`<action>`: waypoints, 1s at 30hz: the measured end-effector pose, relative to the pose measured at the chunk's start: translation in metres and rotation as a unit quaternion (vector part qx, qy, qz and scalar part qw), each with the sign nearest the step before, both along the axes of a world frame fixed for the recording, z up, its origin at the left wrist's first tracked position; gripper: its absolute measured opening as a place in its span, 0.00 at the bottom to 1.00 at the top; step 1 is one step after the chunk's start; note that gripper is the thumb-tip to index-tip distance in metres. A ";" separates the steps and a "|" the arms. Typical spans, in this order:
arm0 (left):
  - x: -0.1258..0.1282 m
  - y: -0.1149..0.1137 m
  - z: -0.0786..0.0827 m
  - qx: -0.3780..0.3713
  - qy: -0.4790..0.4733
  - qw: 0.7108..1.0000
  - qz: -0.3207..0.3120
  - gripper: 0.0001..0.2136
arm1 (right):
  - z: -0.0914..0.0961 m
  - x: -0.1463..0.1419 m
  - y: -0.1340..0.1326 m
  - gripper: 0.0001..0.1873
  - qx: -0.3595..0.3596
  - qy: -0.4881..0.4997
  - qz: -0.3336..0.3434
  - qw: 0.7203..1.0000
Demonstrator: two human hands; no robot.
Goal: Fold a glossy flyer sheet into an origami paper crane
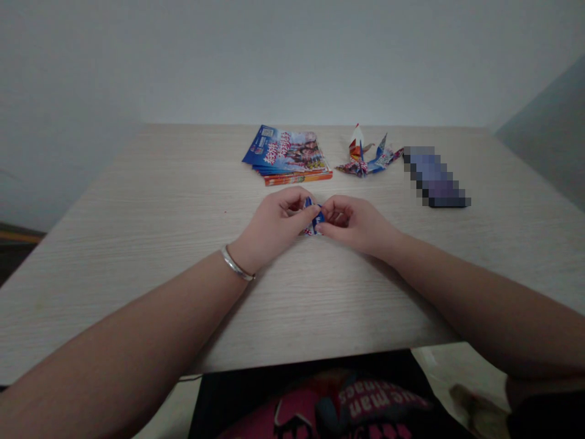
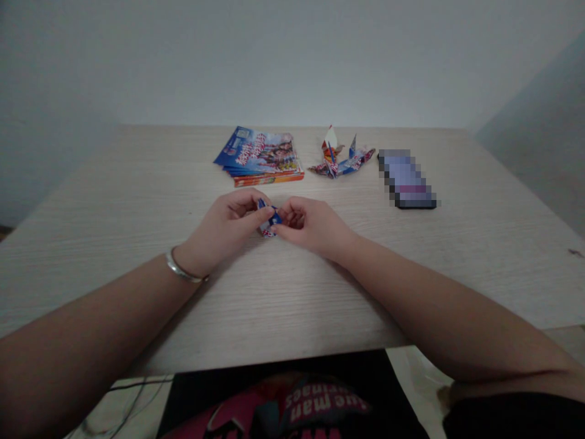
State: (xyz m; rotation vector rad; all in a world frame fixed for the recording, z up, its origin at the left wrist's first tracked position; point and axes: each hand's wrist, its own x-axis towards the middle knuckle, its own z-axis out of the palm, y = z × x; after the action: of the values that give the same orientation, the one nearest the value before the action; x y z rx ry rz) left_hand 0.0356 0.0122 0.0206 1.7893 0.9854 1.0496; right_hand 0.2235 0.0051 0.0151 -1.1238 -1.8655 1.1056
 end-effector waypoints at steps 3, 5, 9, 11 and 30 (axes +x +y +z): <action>0.000 0.002 -0.002 -0.019 -0.025 0.999 0.007 0.06 | 0.001 0.000 0.000 0.10 -0.002 -0.042 0.029 0.999; 0.000 0.004 -0.004 -0.037 -0.027 0.999 0.004 0.07 | 0.001 0.001 0.001 0.10 -0.001 -0.054 0.026 0.998; 0.000 0.006 -0.005 -0.030 0.008 1.000 -0.002 0.08 | 0.001 0.004 0.004 0.10 -0.006 -0.065 0.015 0.998; 0.000 0.005 -0.004 -0.023 0.012 1.000 -0.008 0.07 | 0.002 0.004 0.005 0.10 -0.014 -0.068 0.018 0.997; -0.006 0.006 -0.001 -0.062 0.099 0.993 -0.018 0.07 | 0.003 0.004 0.008 0.08 -0.059 -0.070 -0.003 0.996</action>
State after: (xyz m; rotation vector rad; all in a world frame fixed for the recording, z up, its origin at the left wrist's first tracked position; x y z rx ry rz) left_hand 0.0295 0.0181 0.0193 1.8266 1.1085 0.7829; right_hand 0.2276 0.0135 0.0179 -1.3023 -1.9225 1.1722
